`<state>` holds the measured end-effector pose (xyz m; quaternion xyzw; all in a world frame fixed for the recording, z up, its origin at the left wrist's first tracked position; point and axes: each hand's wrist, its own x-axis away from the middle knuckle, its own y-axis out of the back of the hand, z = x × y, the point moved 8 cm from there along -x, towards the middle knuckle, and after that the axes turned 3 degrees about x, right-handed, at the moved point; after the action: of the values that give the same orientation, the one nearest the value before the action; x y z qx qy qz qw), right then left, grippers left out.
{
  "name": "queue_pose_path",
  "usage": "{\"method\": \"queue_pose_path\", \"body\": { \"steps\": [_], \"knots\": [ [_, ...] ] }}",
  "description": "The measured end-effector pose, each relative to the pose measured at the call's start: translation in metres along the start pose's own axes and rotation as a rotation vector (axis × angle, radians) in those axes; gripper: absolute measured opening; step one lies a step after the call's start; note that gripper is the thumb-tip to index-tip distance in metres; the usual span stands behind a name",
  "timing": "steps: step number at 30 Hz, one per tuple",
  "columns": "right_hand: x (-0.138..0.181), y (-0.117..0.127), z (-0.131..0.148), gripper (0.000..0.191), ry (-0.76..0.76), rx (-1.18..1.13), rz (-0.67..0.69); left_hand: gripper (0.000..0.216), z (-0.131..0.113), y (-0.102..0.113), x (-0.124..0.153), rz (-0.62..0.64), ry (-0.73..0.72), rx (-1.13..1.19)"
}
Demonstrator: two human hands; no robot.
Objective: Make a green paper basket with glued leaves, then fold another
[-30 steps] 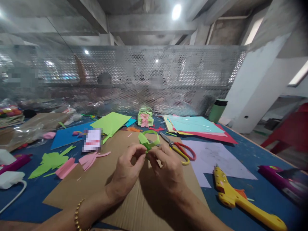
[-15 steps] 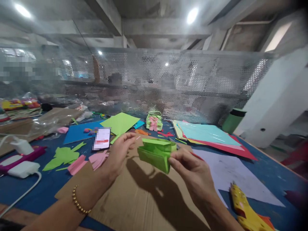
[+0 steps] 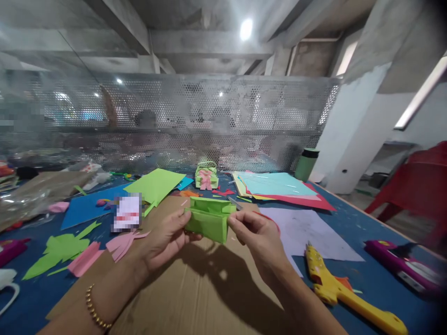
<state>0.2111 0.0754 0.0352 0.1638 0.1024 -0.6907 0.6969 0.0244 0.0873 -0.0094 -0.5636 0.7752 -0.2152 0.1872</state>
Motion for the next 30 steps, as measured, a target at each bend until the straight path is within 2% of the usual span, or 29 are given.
{"method": "queue_pose_path", "body": {
  "steps": [4,17,24,30],
  "knots": [
    [0.002,-0.005,0.003,0.028,0.028,0.05,0.051,0.035,-0.003,0.001,-0.001,-0.009,-0.034,-0.049],
    [0.004,-0.004,0.014,0.022,0.156,0.238,0.053,0.038,-0.009,-0.004,0.001,-0.011,-0.068,-0.06],
    [0.008,0.001,0.027,0.019,0.29,0.443,-0.031,0.04,-0.018,-0.003,0.001,0.011,-0.143,-0.12],
    [0.01,0.003,0.027,0.018,0.299,0.41,-0.094,0.033,-0.019,-0.008,0.006,0.01,-0.144,-0.128]
  ]
}}
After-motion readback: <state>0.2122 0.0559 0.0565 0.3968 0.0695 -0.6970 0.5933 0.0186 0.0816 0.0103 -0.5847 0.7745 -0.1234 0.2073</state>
